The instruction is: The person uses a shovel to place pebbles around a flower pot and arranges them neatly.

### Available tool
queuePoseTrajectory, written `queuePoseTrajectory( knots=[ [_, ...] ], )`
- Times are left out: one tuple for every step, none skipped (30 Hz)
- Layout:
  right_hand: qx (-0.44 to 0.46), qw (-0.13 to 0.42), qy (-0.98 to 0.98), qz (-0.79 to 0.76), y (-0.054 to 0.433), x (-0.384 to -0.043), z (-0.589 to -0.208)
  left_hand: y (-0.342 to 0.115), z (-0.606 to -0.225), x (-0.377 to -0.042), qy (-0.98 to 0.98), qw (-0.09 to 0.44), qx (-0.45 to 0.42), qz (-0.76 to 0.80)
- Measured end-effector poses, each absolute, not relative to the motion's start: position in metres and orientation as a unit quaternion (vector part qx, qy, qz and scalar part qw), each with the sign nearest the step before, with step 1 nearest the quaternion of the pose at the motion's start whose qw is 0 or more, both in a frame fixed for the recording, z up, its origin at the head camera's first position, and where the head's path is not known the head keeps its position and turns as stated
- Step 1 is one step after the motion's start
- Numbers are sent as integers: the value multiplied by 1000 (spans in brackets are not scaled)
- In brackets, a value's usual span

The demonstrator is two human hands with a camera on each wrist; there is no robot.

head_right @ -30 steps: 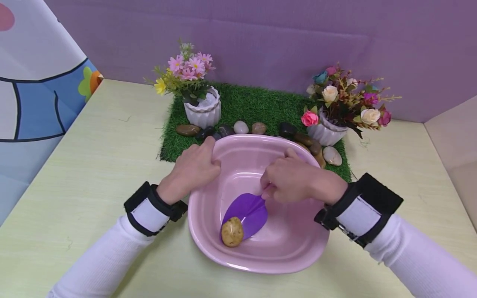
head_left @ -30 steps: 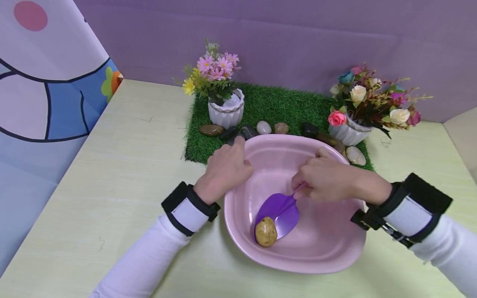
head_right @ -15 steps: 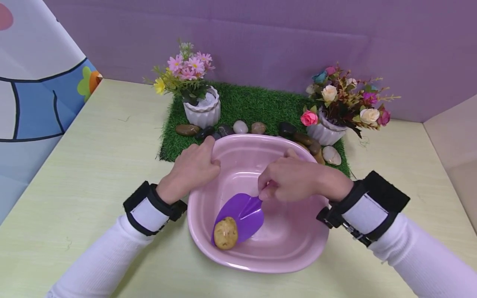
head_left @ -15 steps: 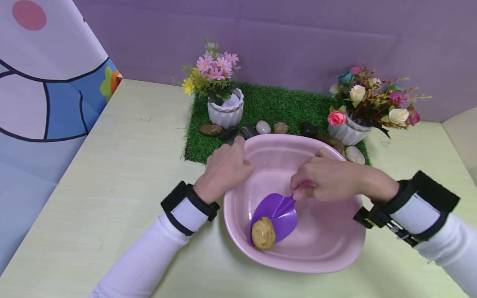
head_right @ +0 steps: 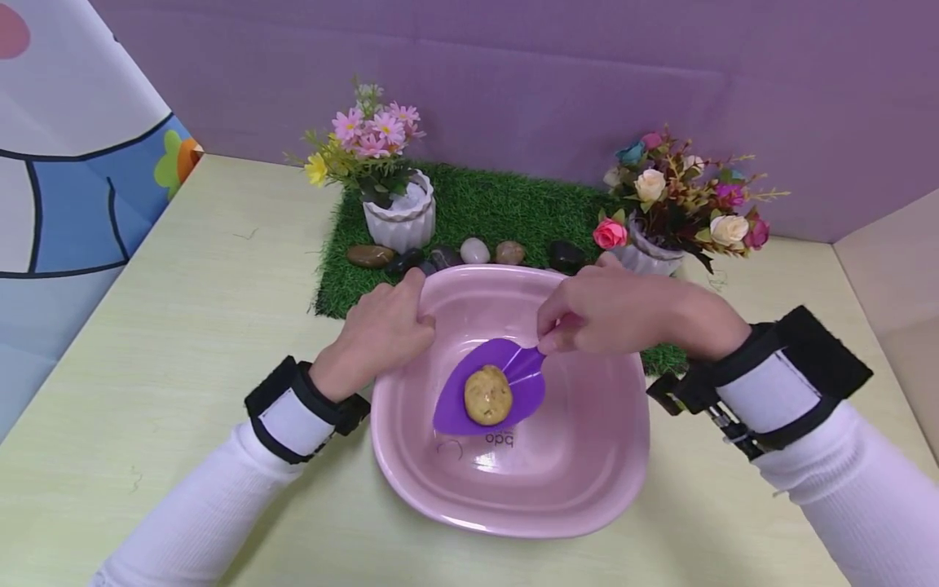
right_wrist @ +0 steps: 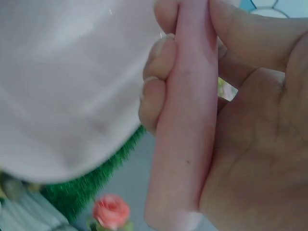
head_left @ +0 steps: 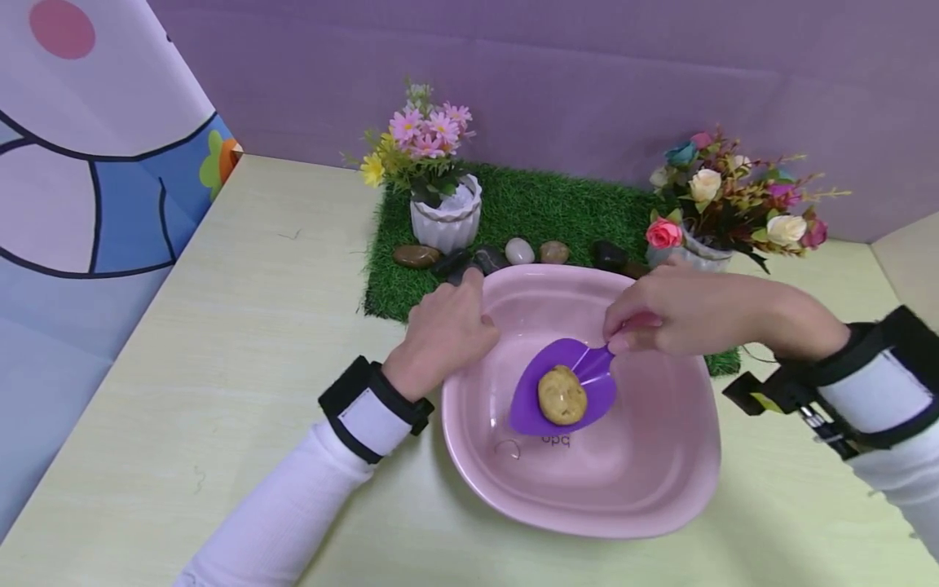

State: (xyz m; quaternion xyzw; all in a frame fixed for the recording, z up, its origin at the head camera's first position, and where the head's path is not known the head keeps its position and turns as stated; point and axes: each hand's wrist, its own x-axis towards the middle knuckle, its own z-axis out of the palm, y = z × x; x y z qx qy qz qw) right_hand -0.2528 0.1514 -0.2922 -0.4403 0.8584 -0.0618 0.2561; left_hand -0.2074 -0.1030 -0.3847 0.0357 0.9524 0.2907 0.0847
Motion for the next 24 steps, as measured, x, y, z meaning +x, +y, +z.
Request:
queuePoseTrajectory(
  knots=[
    [-436, 256, 861, -56, 154, -255, -289, -103, -385, -207, 952, 86, 35, 291],
    [-435, 253, 863, -51, 156, -257, -287, -102, -385, -207, 952, 86, 34, 292],
    [-431, 250, 865, -48, 158, -259, -285, -102, -385, -207, 952, 87, 34, 292],
    [-427, 247, 869, -46, 160, -260, -282, -102, -385, -207, 952, 86, 34, 291],
    [-423, 246, 871, -48, 162, -262, -280, -101, -385, -207, 952, 87, 33, 291],
    [-416, 245, 874, -48, 164, -263, -278, -101, -385, -207, 952, 88, 33, 290],
    [-413, 240, 877, -50, 165, -265, -276, -101, -385, -207, 952, 88, 32, 290],
    [-411, 236, 879, -50, 166, -266, -274, -101, -385, -207, 953, 88, 33, 289],
    [-409, 234, 881, -51, 166, -268, -272, -101, -385, -207, 952, 89, 33, 290],
    [-405, 234, 882, -52, 166, -270, -269, -101, -384, -207, 952, 90, 33, 290],
    [-405, 233, 883, -52, 165, -272, -267, -101, -384, -207, 952, 90, 33, 290],
    [-403, 233, 883, -50, 164, -274, -264, -101, -384, -207, 952, 91, 33, 291],
    [-404, 233, 883, -50, 163, -277, -262, -102, -384, -207, 952, 91, 33, 291],
    [-402, 234, 884, -49, 161, -280, -260, -102, -384, -208, 952, 91, 33, 291],
    [-398, 237, 885, -52, 159, -282, -258, -102, -384, -208, 952, 91, 33, 290],
    [-393, 239, 887, -51, 157, -285, -256, -102, -383, -208, 953, 91, 33, 288],
    [-390, 240, 888, -52, 156, -288, -255, -102, -383, -208, 952, 92, 33, 289],
    [-384, 242, 890, -53, 154, -290, -253, -102, -383, -208, 953, 93, 34, 288],
    [-380, 240, 892, -53, 153, -293, -253, -102, -382, -208, 953, 93, 34, 286],
    [-374, 241, 894, -52, 151, -295, -252, -102, -382, -208, 954, 92, 34, 283],
    [-372, 240, 895, -51, 149, -298, -251, -102, -382, -208, 954, 92, 35, 282],
    [-372, 237, 896, -50, 147, -300, -251, -102, -382, -208, 954, 92, 36, 282],
    [-371, 236, 897, -51, 146, -302, -250, -102, -382, -207, 954, 92, 37, 283],
    [-370, 235, 897, -51, 144, -305, -250, -102, -382, -207, 954, 89, 38, 282]
  ],
)
